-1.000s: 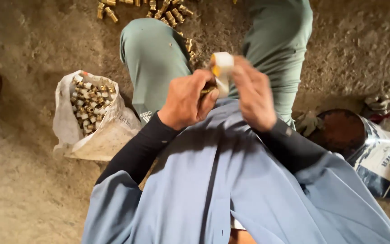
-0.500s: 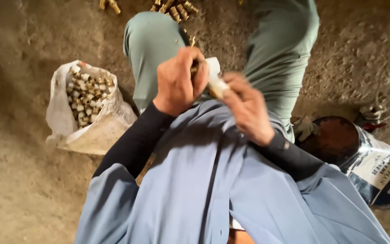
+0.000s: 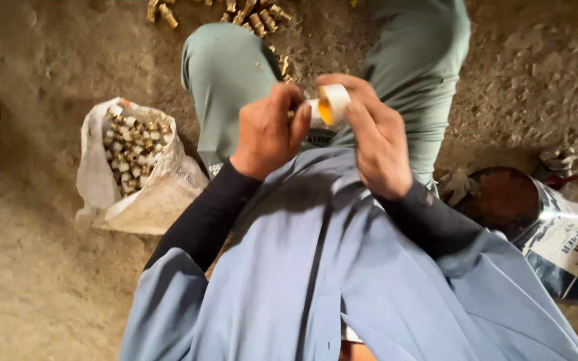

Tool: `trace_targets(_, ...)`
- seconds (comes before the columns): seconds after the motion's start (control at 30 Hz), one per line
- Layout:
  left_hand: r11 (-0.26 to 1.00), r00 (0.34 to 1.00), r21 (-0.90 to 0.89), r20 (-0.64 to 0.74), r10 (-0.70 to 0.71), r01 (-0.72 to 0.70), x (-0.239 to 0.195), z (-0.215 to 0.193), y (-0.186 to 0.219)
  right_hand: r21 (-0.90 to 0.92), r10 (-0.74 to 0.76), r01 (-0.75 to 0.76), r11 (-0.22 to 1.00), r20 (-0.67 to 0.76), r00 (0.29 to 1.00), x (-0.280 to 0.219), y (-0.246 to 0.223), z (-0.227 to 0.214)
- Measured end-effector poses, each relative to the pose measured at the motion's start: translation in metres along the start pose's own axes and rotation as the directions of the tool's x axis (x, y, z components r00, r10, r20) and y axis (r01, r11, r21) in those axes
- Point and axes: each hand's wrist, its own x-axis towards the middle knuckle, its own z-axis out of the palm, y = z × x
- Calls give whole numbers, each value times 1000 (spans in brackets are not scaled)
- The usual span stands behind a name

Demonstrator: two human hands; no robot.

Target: Applying white PTFE sealant tape to the threaded ends of brass plumbing fittings.

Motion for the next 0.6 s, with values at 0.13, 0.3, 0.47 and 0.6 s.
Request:
trace_targets(0.13,977,997,-203,10,-70,71,-2,-3,5,-26,256,-257,966,-47,966,-7,93,-18)
trace_targets(0.3,947,998,-317,54,-39,54,1,-13,13,-548,-295,307,778,112,949,10,69,-12)
trace_targets(0.47,981,978,-27,73,196,-194,12,-15,15,-714,-387,362,599,138,912,25,59,-16)
trace_targets(0.6,944,960,-202,51,275,-260,-8,10,-2,-726,-317,178,665,-59,947,72,143,-45)
